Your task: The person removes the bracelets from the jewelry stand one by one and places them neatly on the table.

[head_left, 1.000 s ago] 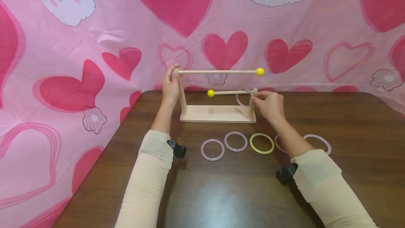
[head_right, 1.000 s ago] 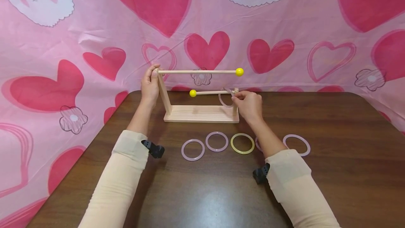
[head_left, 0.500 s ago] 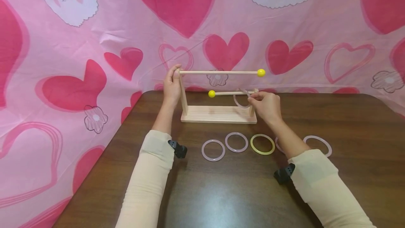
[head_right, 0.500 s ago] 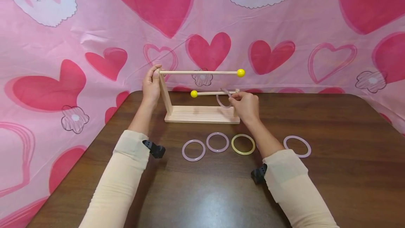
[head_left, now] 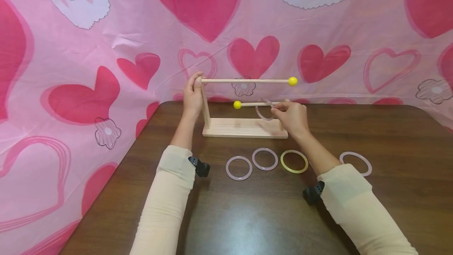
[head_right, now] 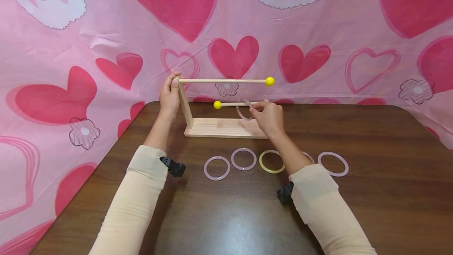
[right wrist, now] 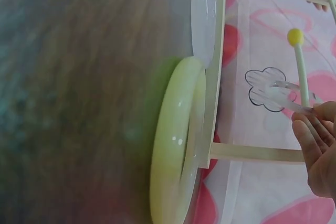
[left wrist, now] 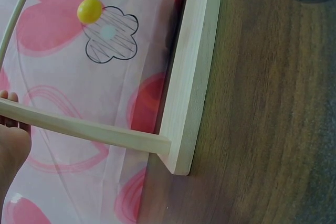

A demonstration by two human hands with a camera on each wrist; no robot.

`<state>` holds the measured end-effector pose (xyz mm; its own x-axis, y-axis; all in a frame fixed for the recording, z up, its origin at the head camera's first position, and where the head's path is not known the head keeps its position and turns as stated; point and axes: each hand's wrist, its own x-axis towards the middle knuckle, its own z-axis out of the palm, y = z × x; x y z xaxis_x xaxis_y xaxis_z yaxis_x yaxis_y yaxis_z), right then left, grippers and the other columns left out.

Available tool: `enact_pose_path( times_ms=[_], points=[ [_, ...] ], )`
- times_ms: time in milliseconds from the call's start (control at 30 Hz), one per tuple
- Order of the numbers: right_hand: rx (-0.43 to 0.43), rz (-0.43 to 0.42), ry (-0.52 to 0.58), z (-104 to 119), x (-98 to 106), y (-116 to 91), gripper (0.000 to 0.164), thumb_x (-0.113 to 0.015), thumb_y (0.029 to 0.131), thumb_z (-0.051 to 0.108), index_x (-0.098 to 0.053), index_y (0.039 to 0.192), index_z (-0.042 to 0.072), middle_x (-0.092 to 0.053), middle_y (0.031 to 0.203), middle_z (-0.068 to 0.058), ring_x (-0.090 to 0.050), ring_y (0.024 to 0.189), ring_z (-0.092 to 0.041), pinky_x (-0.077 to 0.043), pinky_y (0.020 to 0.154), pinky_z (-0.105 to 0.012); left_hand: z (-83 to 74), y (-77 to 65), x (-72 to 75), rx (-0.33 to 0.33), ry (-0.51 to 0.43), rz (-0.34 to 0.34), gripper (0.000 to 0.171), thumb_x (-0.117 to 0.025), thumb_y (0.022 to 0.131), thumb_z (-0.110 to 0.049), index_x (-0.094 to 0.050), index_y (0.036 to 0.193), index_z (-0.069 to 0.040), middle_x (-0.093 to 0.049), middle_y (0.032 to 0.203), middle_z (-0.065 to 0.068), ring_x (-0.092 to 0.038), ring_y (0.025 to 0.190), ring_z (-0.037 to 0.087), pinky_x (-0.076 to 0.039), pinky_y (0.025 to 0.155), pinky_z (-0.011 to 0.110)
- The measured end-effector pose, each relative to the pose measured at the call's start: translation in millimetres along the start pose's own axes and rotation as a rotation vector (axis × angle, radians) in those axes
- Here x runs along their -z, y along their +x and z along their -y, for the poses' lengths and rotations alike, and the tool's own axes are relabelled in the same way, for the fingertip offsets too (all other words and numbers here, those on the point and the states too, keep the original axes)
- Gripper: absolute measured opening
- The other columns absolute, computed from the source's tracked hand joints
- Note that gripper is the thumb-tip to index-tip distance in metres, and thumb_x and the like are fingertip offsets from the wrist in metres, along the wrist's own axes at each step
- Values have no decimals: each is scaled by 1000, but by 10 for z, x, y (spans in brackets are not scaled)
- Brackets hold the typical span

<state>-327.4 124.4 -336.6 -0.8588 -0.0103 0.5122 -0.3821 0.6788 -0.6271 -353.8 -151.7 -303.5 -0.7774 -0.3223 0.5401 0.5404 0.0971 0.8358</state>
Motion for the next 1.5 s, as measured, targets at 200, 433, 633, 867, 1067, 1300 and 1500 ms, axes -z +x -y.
enact_pose_path(
  times_ms=[200, 433, 633, 867, 1067, 1300, 1500],
  points=[
    [10, 13, -15, 35, -4, 7, 17, -70, 80, 17, -73, 88, 2, -70, 79, -11, -63, 67, -24, -46, 58, -36, 5, 1, 0, 2, 3, 3, 30, -43, 98, -14, -55, 119, 4, -59, 111, 23, -58, 96, 20, -41, 86, 27],
    [12, 29, -7, 57, -53, 16, 17, -70, 80, 16, -73, 88, 1, -70, 81, -13, -64, 71, -26, -47, 61, -38, 1, 0, 10, 13, 19, 7, 31, -44, 98, -15, -54, 120, 3, -58, 115, 18, -57, 97, 22, -41, 85, 28],
    [8, 31, -2, 84, -122, 17, 16, -69, 81, 17, -73, 87, 2, -70, 80, -11, -64, 71, -26, -46, 63, -39, 3, 2, 8, 9, 12, 13, 31, -43, 98, -14, -54, 120, 4, -58, 114, 20, -57, 98, 22, -41, 87, 28],
    [7, 26, 27, 159, -196, 14, 15, -69, 80, 16, -73, 86, 2, -70, 77, -11, -64, 67, -24, -47, 60, -37, 19, 11, 6, -10, 2, 11, 30, -43, 98, -13, -54, 119, 5, -58, 111, 24, -58, 96, 21, -41, 87, 28],
    [16, 23, 54, 229, -264, 19, 14, -70, 79, 14, -73, 85, 1, -70, 75, -11, -64, 65, -22, -47, 60, -35, 32, 16, 5, -14, -9, 6, 30, -43, 97, -12, -54, 119, 6, -59, 110, 23, -58, 94, 18, -41, 87, 27],
    [53, 7, 64, 297, -330, 18, 13, -71, 79, 12, -73, 83, 0, -69, 72, -11, -64, 66, -24, -31, 97, -41, 23, 11, 8, -9, 0, 6, 30, -43, 98, -12, -54, 119, 5, -59, 110, 21, -58, 97, 22, -41, 88, 28],
    [40, 8, 62, 323, -374, 23, 14, -70, 79, 13, -72, 85, 0, -70, 75, -11, -64, 67, -23, -42, 81, -36, 24, 10, 7, 1, 4, 5, 30, -43, 98, -13, -55, 119, 4, -59, 111, 21, -58, 97, 22, -41, 87, 28]
  ],
)
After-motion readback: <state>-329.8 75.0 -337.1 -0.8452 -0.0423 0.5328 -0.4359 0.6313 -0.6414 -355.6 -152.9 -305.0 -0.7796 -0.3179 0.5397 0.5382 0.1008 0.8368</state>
